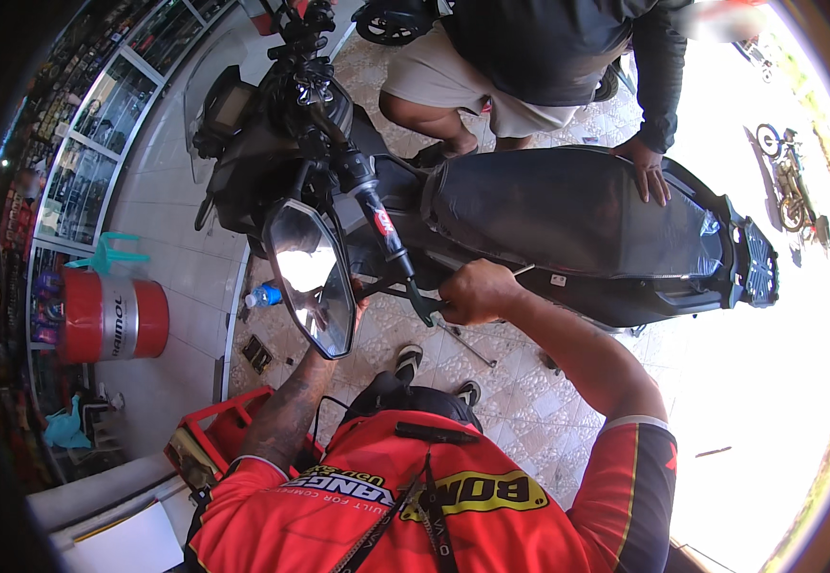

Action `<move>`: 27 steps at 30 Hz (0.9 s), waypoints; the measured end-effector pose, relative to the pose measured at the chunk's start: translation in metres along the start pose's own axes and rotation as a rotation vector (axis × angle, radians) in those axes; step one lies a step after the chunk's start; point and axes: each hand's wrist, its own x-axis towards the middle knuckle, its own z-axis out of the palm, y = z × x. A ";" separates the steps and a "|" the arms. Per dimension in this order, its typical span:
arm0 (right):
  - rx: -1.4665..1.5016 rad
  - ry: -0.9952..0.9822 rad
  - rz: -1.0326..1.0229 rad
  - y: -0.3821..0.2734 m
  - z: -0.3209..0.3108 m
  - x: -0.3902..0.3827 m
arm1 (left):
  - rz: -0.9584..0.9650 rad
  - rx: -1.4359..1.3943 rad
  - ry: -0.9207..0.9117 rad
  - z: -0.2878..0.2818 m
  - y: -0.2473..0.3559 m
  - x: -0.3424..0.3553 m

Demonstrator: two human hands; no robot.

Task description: The person removes a motorcycle side mirror using a screwdriver, then wipes the exposed handlebar stem with a rag. The person works on a black motorcycle in a workshop with another person nearby.

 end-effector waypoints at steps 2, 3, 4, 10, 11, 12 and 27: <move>-0.018 -0.018 -0.006 -0.004 -0.003 -0.001 | -0.081 -0.006 -0.001 0.009 0.004 0.000; -0.076 -0.024 0.021 -0.007 -0.006 -0.003 | -0.131 0.015 0.110 0.012 0.005 0.000; -0.082 -0.017 0.005 -0.012 -0.009 -0.004 | -0.131 0.028 0.120 0.015 0.005 0.001; -0.140 0.025 0.025 -0.047 0.004 -0.032 | -0.019 0.337 0.411 0.016 -0.002 0.011; -0.058 0.089 0.068 -0.045 0.019 -0.040 | -0.002 0.362 0.408 0.015 -0.001 0.012; 0.034 0.157 0.080 -0.038 0.039 -0.049 | -0.023 0.406 0.434 0.015 0.000 0.012; 0.810 -0.574 0.736 -0.053 0.548 -0.305 | -0.032 0.554 0.528 0.028 0.025 -0.052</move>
